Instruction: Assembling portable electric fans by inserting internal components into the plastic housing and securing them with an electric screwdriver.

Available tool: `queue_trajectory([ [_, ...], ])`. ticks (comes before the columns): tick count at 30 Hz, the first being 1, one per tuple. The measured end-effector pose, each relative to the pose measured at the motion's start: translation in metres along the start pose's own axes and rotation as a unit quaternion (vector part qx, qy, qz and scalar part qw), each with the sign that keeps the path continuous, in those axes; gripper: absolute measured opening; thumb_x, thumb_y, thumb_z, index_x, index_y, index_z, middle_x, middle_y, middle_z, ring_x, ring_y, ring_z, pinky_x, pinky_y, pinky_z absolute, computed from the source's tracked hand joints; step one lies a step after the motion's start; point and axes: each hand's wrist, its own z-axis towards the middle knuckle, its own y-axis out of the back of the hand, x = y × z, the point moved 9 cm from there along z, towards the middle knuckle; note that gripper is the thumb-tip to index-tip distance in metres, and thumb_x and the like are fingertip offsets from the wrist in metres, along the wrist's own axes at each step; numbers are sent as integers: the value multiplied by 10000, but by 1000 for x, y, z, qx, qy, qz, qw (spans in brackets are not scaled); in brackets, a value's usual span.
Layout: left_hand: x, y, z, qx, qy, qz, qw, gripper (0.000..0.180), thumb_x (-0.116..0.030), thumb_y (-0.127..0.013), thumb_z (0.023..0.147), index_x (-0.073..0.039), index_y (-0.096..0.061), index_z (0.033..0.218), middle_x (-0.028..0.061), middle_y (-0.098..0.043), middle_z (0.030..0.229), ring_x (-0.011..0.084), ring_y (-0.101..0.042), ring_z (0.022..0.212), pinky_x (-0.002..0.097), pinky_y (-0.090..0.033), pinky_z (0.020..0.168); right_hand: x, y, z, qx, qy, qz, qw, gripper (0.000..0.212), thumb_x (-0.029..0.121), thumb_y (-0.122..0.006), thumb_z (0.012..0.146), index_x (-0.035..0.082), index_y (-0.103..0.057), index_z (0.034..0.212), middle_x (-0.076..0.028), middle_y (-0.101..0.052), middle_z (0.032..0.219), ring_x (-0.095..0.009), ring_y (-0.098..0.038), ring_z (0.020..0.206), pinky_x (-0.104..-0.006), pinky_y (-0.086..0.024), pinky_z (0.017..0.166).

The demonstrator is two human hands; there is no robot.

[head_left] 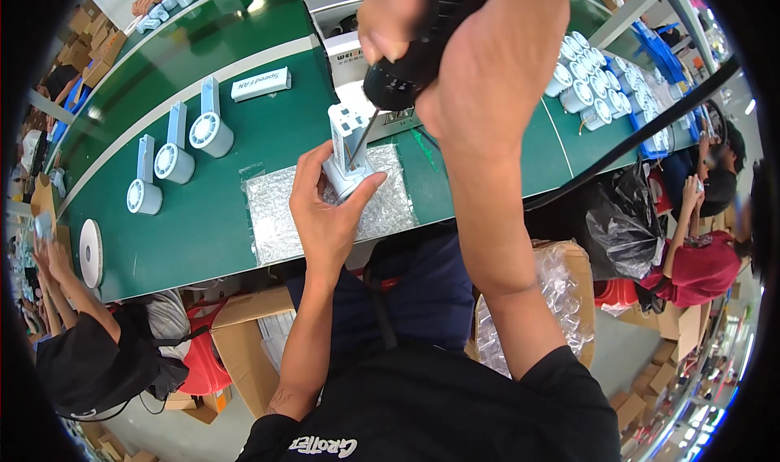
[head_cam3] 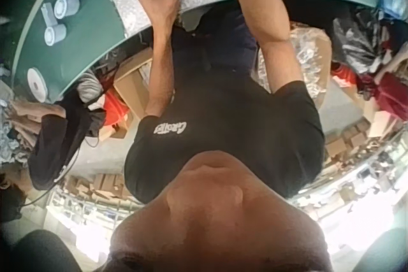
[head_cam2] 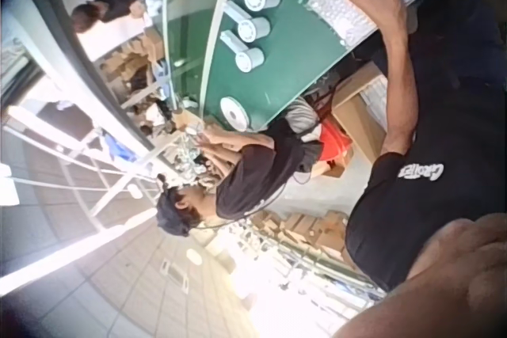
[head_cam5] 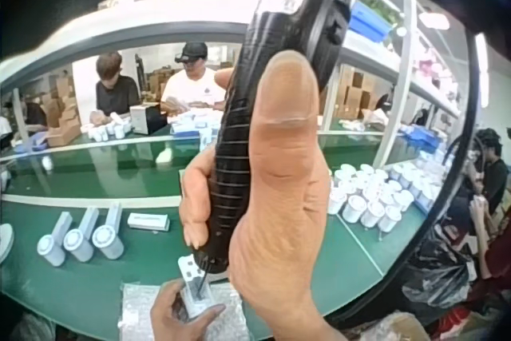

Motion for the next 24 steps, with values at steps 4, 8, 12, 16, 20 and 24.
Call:
queue_trajectory([
  [4, 2, 2, -1, 2, 4, 3, 1000, 617, -94, -943, 750, 34, -641, 1273, 67, -617, 1157, 150, -627, 982, 296, -513, 844, -2, 19, -39, -134, -188, -108, 967, 556, 543, -484, 1090, 42, -529, 1326, -58, -586, 602, -106, -548, 437, -232, -421, 402],
  [8, -1, -2, -1, 2, -2, -2, 1000, 611, -88, -942, 751, 34, -643, 1270, 65, -615, 1152, 147, -628, 981, 293, -513, 845, 3, 3, -11, 57, 43, -2, 997, 569, 550, -510, 1078, 40, -540, 1330, -58, -590, 616, -105, -549, 447, -227, -415, 405],
  [12, 0, 1, -1, 3, 7, -7, 1000, 609, -80, -941, 750, 34, -643, 1268, 64, -613, 1153, 144, -629, 978, 291, -514, 849, -3, 4, -13, 41, 4, 8, 999, 579, 559, -514, 1073, 42, -555, 1330, -52, -590, 619, -102, -546, 452, -225, -420, 410],
  [16, -1, -1, 0, 3, 6, -16, 1000, 609, -74, -939, 750, 32, -643, 1271, 62, -611, 1158, 141, -626, 965, 290, -514, 845, 0, 1, -12, 53, 15, -9, 998, 567, 557, -516, 1072, 45, -552, 1313, -53, -586, 619, -104, -549, 457, -228, -426, 415],
  [20, -1, 2, 0, 0, 12, -8, 1000, 603, -70, -940, 748, 24, -656, 1271, 60, -614, 1155, 138, -623, 957, 287, -513, 839, -7, 18, -44, -142, -203, -82, 965, 528, 525, -543, 1072, 44, -538, 1288, -70, -592, 654, -113, -555, 469, -232, -437, 425],
  [24, -6, 0, -2, 6, -6, 4, 1000, 600, -76, -945, 742, 18, -672, 1269, 61, -623, 1147, 137, -620, 961, 286, -513, 835, -12, 17, -49, -134, -208, -28, 968, 447, 407, -622, 1064, 26, -520, 1275, -91, -603, 736, -122, -572, 520, -235, -437, 438],
])
